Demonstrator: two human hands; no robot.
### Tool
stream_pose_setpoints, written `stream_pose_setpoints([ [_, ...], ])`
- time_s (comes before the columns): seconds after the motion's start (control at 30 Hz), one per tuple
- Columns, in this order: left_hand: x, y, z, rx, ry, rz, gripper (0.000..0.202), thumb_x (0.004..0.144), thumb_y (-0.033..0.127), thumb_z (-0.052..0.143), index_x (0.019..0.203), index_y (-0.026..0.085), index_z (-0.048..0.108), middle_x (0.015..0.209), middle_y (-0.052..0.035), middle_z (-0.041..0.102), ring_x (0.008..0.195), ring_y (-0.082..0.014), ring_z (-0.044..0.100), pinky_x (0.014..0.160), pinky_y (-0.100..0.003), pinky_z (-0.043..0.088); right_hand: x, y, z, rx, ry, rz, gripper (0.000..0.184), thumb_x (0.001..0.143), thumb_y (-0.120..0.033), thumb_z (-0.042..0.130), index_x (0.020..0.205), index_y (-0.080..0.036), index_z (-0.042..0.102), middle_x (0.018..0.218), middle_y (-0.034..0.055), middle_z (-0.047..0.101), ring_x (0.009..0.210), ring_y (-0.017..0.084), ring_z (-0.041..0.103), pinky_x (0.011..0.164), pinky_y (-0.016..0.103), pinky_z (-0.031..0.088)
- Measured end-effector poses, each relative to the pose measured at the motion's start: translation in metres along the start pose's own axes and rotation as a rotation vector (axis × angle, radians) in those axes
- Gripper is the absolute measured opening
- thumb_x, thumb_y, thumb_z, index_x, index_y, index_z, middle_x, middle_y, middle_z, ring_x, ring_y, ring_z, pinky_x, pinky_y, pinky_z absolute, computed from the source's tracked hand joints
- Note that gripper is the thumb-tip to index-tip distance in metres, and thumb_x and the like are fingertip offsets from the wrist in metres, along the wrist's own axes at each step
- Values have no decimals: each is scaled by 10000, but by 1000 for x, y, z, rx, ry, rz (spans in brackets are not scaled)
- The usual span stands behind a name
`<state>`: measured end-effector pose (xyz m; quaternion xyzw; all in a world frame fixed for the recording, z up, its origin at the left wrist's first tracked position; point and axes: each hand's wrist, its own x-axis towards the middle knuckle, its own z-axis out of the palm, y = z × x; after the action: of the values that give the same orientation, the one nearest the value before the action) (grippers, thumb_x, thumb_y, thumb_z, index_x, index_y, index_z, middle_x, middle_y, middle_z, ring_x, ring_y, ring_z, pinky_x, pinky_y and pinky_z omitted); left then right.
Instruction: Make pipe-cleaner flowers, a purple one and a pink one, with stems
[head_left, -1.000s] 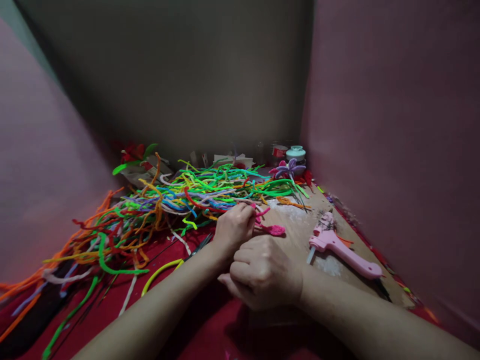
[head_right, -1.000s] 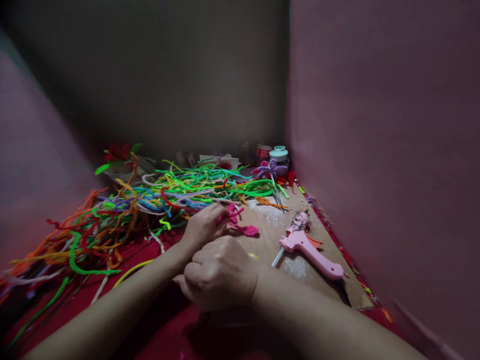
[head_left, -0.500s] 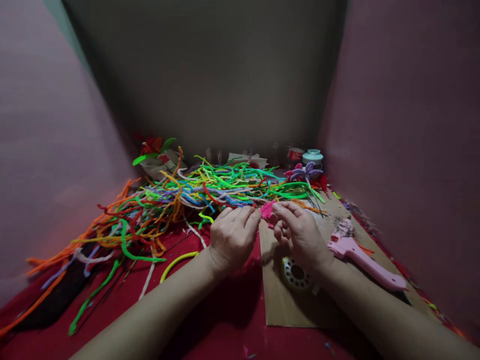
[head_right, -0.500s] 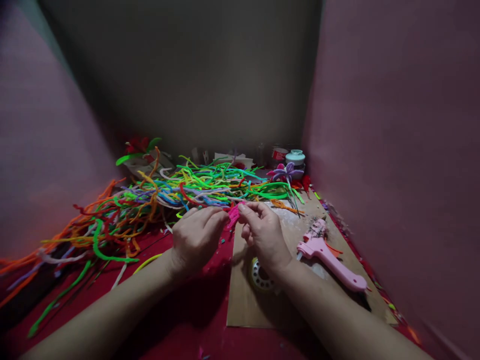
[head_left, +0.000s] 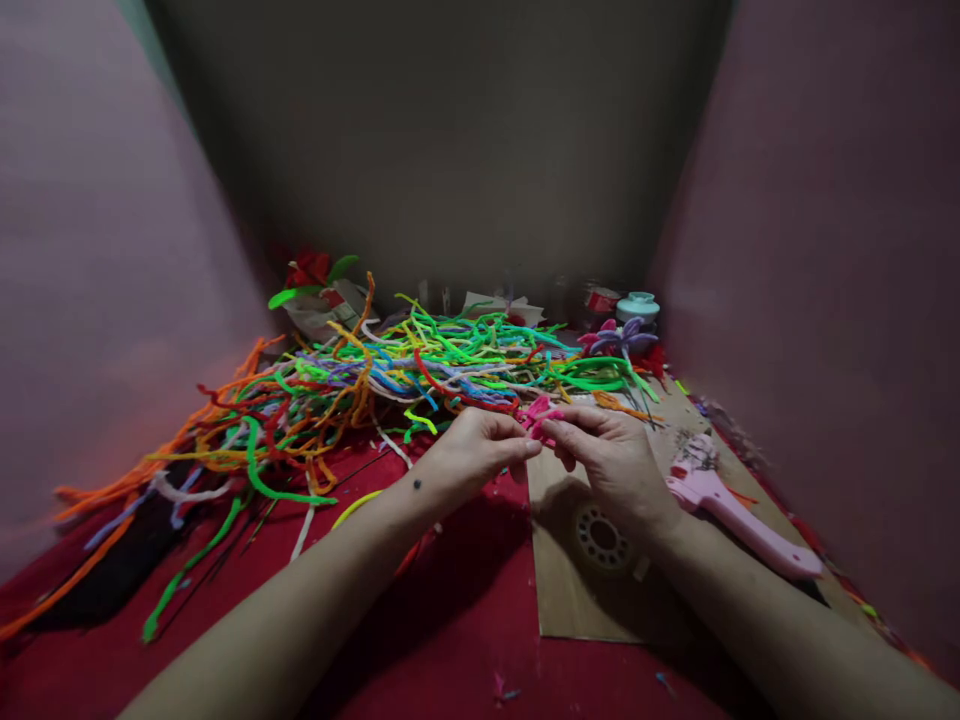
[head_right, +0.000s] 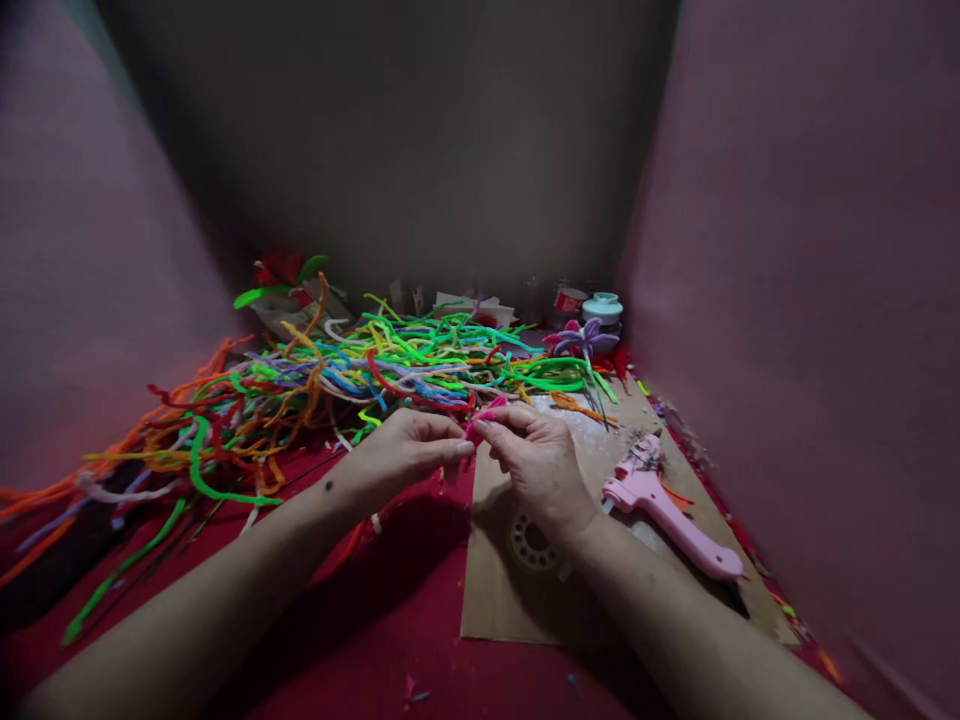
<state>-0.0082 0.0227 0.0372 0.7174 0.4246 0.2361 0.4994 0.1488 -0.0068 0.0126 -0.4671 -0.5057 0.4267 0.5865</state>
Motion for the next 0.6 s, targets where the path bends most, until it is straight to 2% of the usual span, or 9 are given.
stream_pose_setpoints([
  [0.1,1,-2,2,-190,-5,-119,223,724,317,625,603,131,592,465,27,552,351,-35,281,381,-192,181,0,-1,0,-7,-21,-17,159,700,-299,690,737,-145,703,521,-34,537,478,82,439,459,222,368],
  [0.23,-3,4,9,-220,43,-153,204,704,257,625,551,133,570,421,26,543,313,-30,298,359,-190,165,1,-3,-2,-23,-54,-33,168,705,-291,694,787,-145,705,573,-17,591,493,84,477,460,217,380],
  [0.33,-6,6,17,-264,118,-127,228,729,257,613,546,132,558,401,39,517,312,-23,287,361,-179,163,2,-3,-2,33,-11,26,180,703,-302,696,657,-130,672,511,-23,560,456,75,468,441,210,377],
  [0.47,-7,-3,35,-337,274,-3,230,766,286,597,606,123,570,475,24,561,346,-21,335,369,-157,228,3,1,-1,258,41,143,205,642,-311,742,656,-126,653,552,-12,591,463,84,499,428,210,408],
  [0.6,-7,-10,48,-410,299,-13,229,795,330,563,678,135,539,512,22,583,291,-26,356,320,-156,229,3,3,-1,281,52,157,208,642,-304,743,670,-119,653,563,-10,596,460,76,503,430,201,413],
])
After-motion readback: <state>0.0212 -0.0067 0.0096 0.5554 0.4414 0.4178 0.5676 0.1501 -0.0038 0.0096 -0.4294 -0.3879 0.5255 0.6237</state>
